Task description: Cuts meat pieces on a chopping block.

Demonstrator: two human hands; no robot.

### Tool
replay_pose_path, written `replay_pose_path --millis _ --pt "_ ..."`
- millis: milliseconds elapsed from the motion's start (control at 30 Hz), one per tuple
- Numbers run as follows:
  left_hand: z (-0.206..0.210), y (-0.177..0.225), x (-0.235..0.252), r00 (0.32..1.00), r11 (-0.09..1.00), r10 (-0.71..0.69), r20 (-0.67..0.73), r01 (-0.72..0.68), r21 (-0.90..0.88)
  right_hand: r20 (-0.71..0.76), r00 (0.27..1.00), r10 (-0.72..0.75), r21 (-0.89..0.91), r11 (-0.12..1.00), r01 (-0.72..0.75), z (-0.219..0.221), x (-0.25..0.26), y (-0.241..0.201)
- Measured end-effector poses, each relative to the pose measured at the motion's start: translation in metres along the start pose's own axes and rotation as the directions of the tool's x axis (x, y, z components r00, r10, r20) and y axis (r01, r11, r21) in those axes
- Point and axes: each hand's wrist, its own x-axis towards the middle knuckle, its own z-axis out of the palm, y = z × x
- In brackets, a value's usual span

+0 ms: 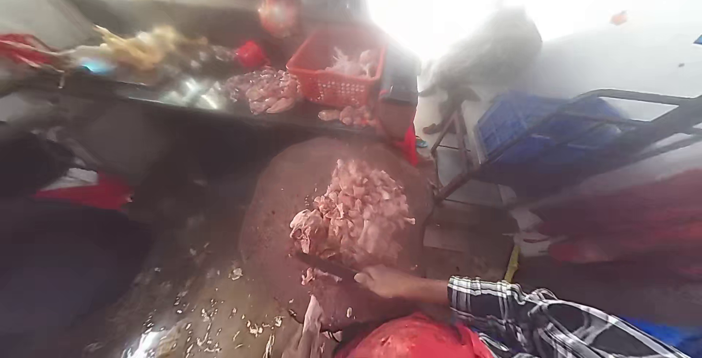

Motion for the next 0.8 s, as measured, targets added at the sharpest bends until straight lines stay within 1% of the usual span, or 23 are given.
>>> replay_pose_path --millis 33,67,133,200,233,267,300,333,367,400,433,467,500,533,567,600,633,667,700,733,767,800 --pt "0.005 0.003 0.012 0.998 0.999 0.01 -0.056 -0.013 -0.05 -0.039 0.999 -0.003 -0.016 1.0 0.003 -0.012 0.002 -0.01" --pt "0.011 -0.001 0.025 0.994 0.996 0.016 -0.104 -0.026 -0.089 -0.086 0.996 -0.04 -0.012 0.999 0.039 -0.019 -0.001 -0.025" --pt "0.022 -0.019 0.045 0.978 0.993 -0.001 -0.206 -0.023 -0.118 -0.145 0.97 -0.194 0.054 0.977 0.204 -0.03 -0.013 -0.057" --pt "0.027 -0.036 0.048 0.967 0.988 0.017 -0.254 -0.056 -0.145 -0.187 0.912 -0.364 0.147 0.908 0.393 -0.034 -0.028 -0.087" --pt "0.029 -0.041 0.045 0.964 0.98 0.032 -0.263 -0.083 -0.183 -0.212 0.882 -0.42 0.171 0.873 0.457 -0.032 -0.034 -0.096" --pt "0.031 -0.044 0.042 0.957 0.972 0.049 -0.285 -0.111 -0.207 -0.224 0.866 -0.447 0.156 0.861 0.485 -0.027 -0.039 -0.1" --pt "0.032 -0.043 0.04 0.948 0.968 0.061 -0.312 -0.132 -0.213 -0.214 0.877 -0.431 0.092 0.885 0.457 -0.022 -0.042 -0.1" --pt "0.033 -0.041 0.036 0.937 0.973 0.062 -0.344 -0.134 -0.19 -0.166 0.917 -0.362 0.013 0.929 0.369 -0.017 -0.044 -0.095" --pt "0.033 -0.041 0.03 0.927 0.981 0.063 -0.371 -0.126 -0.15 -0.082 0.952 -0.294 -0.045 0.956 0.291 -0.006 -0.037 -0.08" --pt "0.033 -0.038 0.029 0.919 0.986 0.073 -0.386 -0.124 -0.108 -0.012 0.968 -0.253 -0.096 0.963 0.25 0.004 -0.022 -0.057" --pt "0.033 -0.038 0.029 0.912 0.989 0.075 -0.403 -0.119 -0.086 0.033 0.975 -0.22 -0.106 0.969 0.222 0.016 -0.004 -0.03" --pt "0.032 -0.04 0.029 0.907 0.989 0.074 -0.414 -0.12 -0.085 0.058 0.986 -0.155 -0.095 0.983 0.16 0.024 0.004 -0.016" --pt "0.031 -0.038 0.035 0.905 0.986 0.075 -0.418 -0.131 -0.107 0.057 0.993 -0.102 -0.127 0.986 0.108 0.019 0.009 -0.016" --pt "0.033 -0.04 0.035 0.907 0.978 0.069 -0.415 -0.143 -0.151 0.031 0.996 -0.082 -0.179 0.98 0.086 0.013 0.004 -0.023" --pt "0.034 -0.045 0.035 0.911 0.969 0.061 -0.407 -0.152 -0.197 -0.004 0.995 -0.096 -0.191 0.977 0.094 0.011 -0.005 -0.034" --pt "0.036 -0.046 0.038 0.913 0.956 0.051 -0.405 -0.163 -0.246 -0.018 0.99 -0.139 -0.162 0.978 0.134 0.004 -0.012 -0.048" --pt "0.039 -0.047 0.04 0.912 0.941 0.032 -0.408 -0.165 -0.294 -0.035 0.974 -0.224 -0.115 0.969 0.219 0.001 -0.019 -0.061" --pt "0.044 -0.048 0.04 0.911 0.932 0.014 -0.413 -0.162 -0.326 -0.058 0.942 -0.33 -0.012 0.944 0.33 0.003 -0.024 -0.068" --pt "0.047 -0.047 0.04 0.908 0.927 0.007 -0.42 -0.163 -0.337 -0.069 0.913 -0.403 0.081 0.91 0.407 0.01 -0.024 -0.071" --pt "0.049 -0.047 0.04 0.905 0.931 0.01 -0.426 -0.164 -0.327 -0.046 0.907 -0.419 0.105 0.901 0.422 0.017 -0.022 -0.067" --pt "0.049 -0.047 0.04 0.901 0.938 0.014 -0.434 -0.162 -0.306 0.014 0.928 -0.371 0.06 0.927 0.37 0.024 -0.017 -0.057" --pt "0.05 -0.046 0.041 0.896 0.945 0.01 -0.444 -0.153 -0.289 0.115 0.958 -0.264 0.011 0.964 0.265 0.028 -0.009 -0.044"
